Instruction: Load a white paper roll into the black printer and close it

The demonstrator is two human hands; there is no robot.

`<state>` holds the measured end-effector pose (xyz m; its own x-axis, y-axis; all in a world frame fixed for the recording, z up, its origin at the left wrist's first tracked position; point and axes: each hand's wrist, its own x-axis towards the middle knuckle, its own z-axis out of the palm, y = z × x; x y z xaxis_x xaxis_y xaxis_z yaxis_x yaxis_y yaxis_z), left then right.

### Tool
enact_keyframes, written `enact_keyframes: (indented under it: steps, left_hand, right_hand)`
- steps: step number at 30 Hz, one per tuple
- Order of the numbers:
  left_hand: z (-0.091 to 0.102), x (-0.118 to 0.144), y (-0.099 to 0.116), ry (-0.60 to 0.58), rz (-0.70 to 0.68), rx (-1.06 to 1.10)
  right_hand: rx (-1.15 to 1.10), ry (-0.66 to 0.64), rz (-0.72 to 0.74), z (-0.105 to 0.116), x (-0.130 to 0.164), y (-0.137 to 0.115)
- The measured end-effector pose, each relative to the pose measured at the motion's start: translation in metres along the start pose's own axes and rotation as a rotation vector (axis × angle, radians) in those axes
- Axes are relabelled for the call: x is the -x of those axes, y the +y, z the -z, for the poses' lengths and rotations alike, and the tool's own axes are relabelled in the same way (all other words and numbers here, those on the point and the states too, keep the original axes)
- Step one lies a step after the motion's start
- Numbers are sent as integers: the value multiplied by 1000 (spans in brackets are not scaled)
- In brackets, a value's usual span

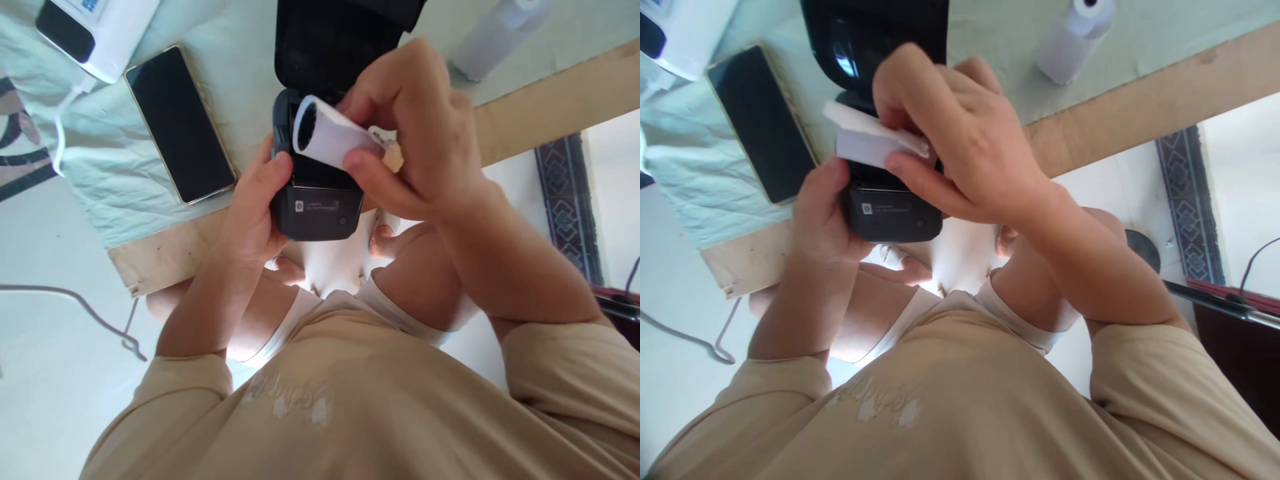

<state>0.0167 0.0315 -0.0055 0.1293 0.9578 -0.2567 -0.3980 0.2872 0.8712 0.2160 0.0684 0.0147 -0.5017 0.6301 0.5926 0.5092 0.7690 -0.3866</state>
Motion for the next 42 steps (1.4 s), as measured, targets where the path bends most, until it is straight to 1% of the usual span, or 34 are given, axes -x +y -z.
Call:
enact_keyframes:
  steps: [1, 3, 6, 9, 12, 15, 19, 23, 26, 29, 31, 32, 34, 35, 38, 39, 40, 42]
  left_hand:
    - [1, 0, 0, -8, 2, 3]
    - [2, 1, 0, -34, 24, 15]
    - [5, 0, 1, -62, 62, 46]
    - [7, -1, 0, -108, 78, 117]
    - [6, -2, -1, -123, 64, 170]
    - [5, -1, -1, -123, 78, 160]
    - [5, -1, -1, -116, 73, 136]
    - [6, -3, -5, -103, 43, 131]
    - [7, -6, -7, -130, 10, 144]
    - [9, -6, -8, -169, 1, 155]
    - [11, -5, -9, -174, -24, 141]
    - [12, -5, -10, -179, -57, 129]
    - [15, -5, -11, -189, -125, 98]
    - [16, -5, -12, -200, -145, 87]
    - [18, -6, -11, -215, -142, 77]
    - [18, -6, -10, -207, -129, 69]
    - [18, -6, -9, -206, -132, 70]
    - [16, -5, -8, -171, -126, 70]
  right_hand:
    - [95, -20, 7, -3, -1, -2]
    - [244, -46, -26, -6, -2, -4]
    - [318, -111, -114, -4, -2, -5]
    - [298, -153, -145, 0, -2, -5]
    - [213, -183, -155, 1, -3, -5]
    - [118, -182, -134, 1, -5, -5]
    - [61, -162, -165, 4, -8, -8]
    - [35, -92, -109, 8, -5, -10]
    - [-52, -58, 12, 7, 0, -10]
    - [-112, -87, 127, 4, 5, -12]
    - [-100, -140, 138, 3, 7, -15]
    - [-94, -164, 135, 3, 8, -16]
    - [-119, -191, 119, 3, 9, -19]
    - [-147, -173, 102, 4, 9, -19]
    - [-199, -32, 8, 3, 10, -17]
    - [-177, -19, -44, 3, 10, -16]
    - [-150, -28, -88, 2, 10, -15]
    - [-125, -109, -133, 1, 10, -14]
